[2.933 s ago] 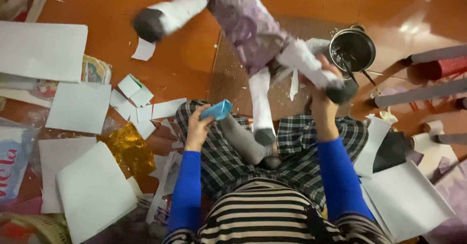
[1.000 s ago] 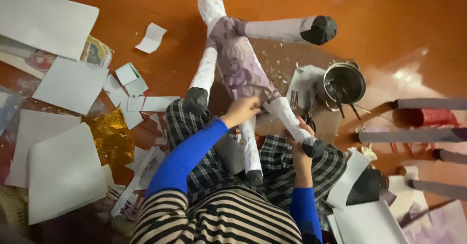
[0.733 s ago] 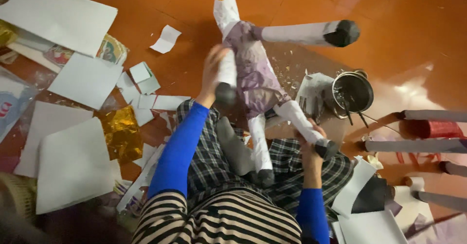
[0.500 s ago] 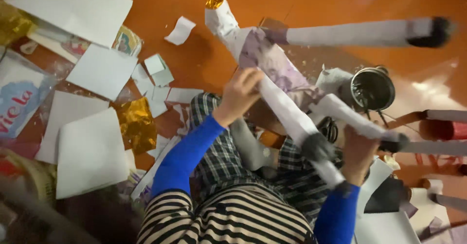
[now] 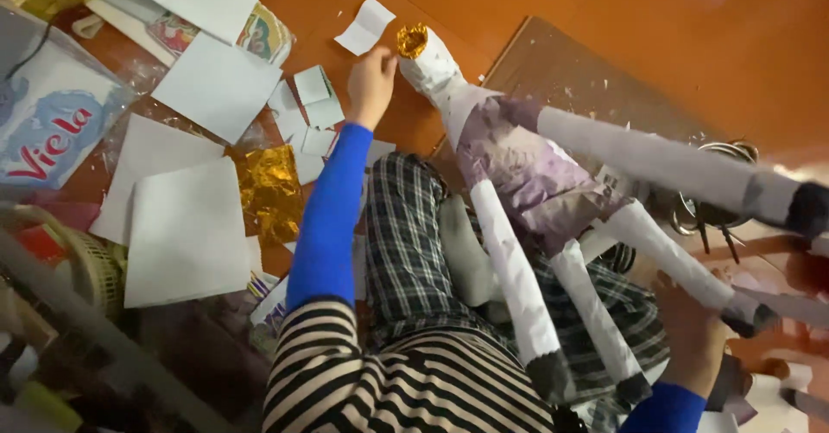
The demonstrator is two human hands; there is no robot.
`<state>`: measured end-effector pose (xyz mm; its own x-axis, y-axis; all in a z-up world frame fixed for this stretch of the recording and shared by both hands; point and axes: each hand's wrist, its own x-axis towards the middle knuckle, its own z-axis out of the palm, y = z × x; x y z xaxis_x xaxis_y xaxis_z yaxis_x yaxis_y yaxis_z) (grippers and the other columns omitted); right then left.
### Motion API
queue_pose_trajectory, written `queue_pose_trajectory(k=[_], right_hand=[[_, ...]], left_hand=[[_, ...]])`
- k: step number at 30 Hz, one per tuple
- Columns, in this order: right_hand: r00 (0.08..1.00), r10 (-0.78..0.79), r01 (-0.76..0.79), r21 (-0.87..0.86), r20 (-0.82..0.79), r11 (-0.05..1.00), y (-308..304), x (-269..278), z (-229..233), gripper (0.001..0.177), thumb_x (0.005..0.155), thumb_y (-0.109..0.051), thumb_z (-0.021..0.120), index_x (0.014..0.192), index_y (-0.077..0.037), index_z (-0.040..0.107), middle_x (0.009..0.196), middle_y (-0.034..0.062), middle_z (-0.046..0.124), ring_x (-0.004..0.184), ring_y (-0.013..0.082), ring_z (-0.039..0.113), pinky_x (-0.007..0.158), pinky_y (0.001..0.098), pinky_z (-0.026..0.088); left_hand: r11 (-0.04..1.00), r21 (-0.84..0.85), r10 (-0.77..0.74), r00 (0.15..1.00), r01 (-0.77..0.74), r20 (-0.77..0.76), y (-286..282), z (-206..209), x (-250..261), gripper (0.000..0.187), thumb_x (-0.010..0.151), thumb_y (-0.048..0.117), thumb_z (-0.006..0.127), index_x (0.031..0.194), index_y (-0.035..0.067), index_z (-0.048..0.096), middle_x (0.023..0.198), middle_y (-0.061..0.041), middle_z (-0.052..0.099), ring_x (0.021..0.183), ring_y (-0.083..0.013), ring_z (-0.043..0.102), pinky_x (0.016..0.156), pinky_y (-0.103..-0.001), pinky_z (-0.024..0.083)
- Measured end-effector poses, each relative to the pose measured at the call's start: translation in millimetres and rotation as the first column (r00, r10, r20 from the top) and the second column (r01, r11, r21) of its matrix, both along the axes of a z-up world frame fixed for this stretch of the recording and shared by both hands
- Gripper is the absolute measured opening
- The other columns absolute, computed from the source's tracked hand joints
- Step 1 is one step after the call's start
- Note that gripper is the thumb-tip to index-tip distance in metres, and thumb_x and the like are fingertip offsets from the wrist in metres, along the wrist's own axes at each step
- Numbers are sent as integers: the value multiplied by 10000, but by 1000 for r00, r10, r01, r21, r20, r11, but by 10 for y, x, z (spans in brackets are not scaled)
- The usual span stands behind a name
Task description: Applying paper strips and adhesive to a frame to create a paper-mache figure
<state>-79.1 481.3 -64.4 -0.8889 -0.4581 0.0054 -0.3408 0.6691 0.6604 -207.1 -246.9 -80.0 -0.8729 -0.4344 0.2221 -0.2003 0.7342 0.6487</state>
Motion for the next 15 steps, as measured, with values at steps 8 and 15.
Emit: queue_pose_trajectory(k=[8, 15], right_hand=[[994, -104, 110, 439, -37, 892, -23, 226, 37, 607, 1010, -756, 401, 1578, -547, 444, 1566, -217, 534, 1513, 151, 472, 1434, 415, 246], [964, -258, 238, 220, 65, 946, 83, 165, -171, 216, 984, -732, 532, 1156, -617, 596, 1397, -333, 653, 1497, 80, 553, 1440, 341, 297]], left_hand=[[992, 123, -21, 889, -40, 457, -172, 132, -779, 440, 1033, 455, 704, 1274, 102, 597, 1166, -163, 781, 833, -394, 737, 751, -535, 609], [999, 16, -32, 886, 28, 463, -189, -146, -968, 151, 998, 142, 691, 1014, -8, 706, 874, -212, 771, 646, -389, 752, 593, -545, 619]])
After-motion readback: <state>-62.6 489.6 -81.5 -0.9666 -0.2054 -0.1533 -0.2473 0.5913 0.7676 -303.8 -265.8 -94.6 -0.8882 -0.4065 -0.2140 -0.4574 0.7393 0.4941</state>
